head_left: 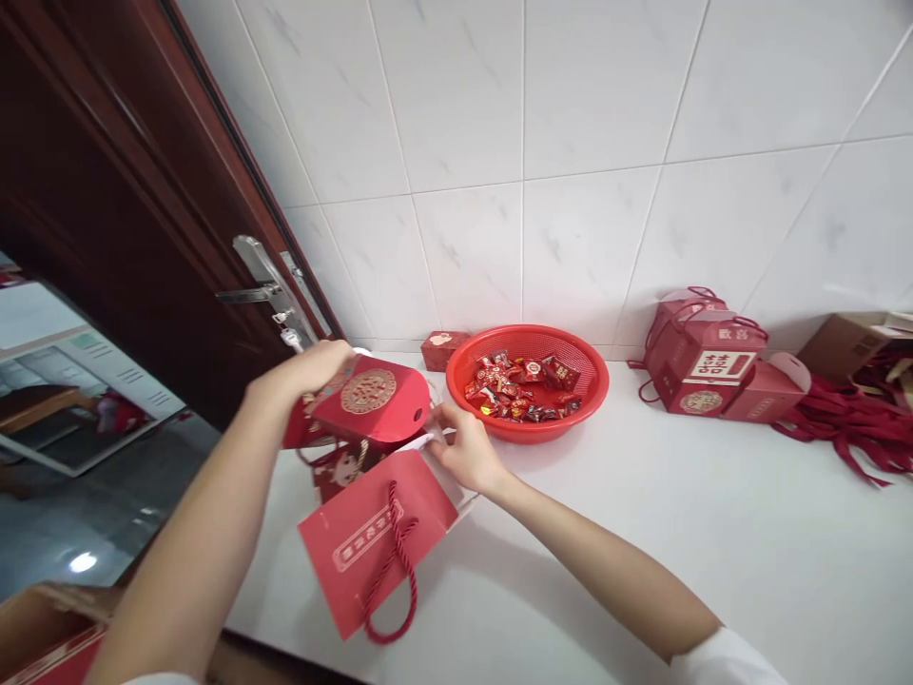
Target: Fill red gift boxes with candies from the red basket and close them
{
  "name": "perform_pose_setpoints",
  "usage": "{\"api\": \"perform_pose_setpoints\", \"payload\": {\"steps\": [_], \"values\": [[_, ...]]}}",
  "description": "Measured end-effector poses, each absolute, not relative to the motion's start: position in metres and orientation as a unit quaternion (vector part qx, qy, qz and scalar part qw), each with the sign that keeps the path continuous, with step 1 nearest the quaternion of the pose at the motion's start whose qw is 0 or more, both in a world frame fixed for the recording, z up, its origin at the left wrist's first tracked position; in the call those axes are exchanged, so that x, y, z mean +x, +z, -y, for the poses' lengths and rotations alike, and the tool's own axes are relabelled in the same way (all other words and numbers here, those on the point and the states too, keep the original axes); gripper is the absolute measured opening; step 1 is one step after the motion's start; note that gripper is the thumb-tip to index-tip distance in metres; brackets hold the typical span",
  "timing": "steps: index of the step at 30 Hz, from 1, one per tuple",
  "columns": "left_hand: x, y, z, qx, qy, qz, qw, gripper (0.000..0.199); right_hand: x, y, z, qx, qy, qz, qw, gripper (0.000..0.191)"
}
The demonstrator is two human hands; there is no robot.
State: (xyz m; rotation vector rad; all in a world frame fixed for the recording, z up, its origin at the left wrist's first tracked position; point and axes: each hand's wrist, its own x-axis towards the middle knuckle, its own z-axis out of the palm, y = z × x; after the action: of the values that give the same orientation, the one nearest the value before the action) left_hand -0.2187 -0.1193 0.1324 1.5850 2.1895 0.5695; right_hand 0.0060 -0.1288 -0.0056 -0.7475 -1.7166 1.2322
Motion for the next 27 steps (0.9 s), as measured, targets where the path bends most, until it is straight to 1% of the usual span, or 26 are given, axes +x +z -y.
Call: {"api": "perform_pose_setpoints", "payload": {"steps": [2,4,5,6,8,10,14,16,18,21,24,27], "values": [[-0.2,0.114,0.091,0.581,0.174,-0.765,0.214,0.03,0.023,-0.014,0.119,-0.344,0.48,0.68,0.436,0.021],[-0.186,0.097,0.068,0.61,0.159,-0.742,0.23,0.019,0.033,-0.021,0.113,-0.383,0.468,0.67,0.431,0.022],[-0.181,0.09,0.059,0.628,0.172,-0.72,0.242,0.016,0.036,-0.023,0.112,-0.397,0.462,0.667,0.428,0.021],[-0.179,0.084,0.053,0.643,0.2,-0.694,0.256,0.02,0.037,-0.024,0.111,-0.407,0.457,0.666,0.427,0.02],[-0.179,0.077,0.047,0.648,0.273,-0.656,0.275,0.036,0.037,-0.026,0.112,-0.414,0.453,0.663,0.43,0.021],[-0.184,0.076,0.049,0.622,0.348,-0.647,0.271,0.049,0.033,-0.024,0.114,-0.415,0.456,0.653,0.439,0.023],[-0.195,0.086,0.072,0.571,0.467,-0.622,0.262,0.061,0.023,-0.018,0.113,-0.421,0.482,0.622,0.451,0.027],[-0.198,0.093,0.09,0.569,0.496,-0.599,0.268,0.064,0.018,-0.014,0.11,-0.411,0.485,0.627,0.451,0.028],[-0.2,0.099,0.109,0.579,0.491,-0.589,0.275,0.065,0.014,-0.01,0.106,-0.396,0.473,0.648,0.447,0.026],[-0.198,0.102,0.13,0.605,0.416,-0.612,0.293,0.065,0.013,-0.004,0.101,-0.393,0.454,0.668,0.439,0.021],[-0.196,0.097,0.133,0.618,0.344,-0.634,0.311,0.068,0.022,0.0,0.101,-0.393,0.462,0.656,0.448,0.021],[-0.194,0.086,0.126,0.621,0.328,-0.633,0.325,0.074,0.041,0.002,0.103,-0.378,0.47,0.645,0.469,0.02]]}}
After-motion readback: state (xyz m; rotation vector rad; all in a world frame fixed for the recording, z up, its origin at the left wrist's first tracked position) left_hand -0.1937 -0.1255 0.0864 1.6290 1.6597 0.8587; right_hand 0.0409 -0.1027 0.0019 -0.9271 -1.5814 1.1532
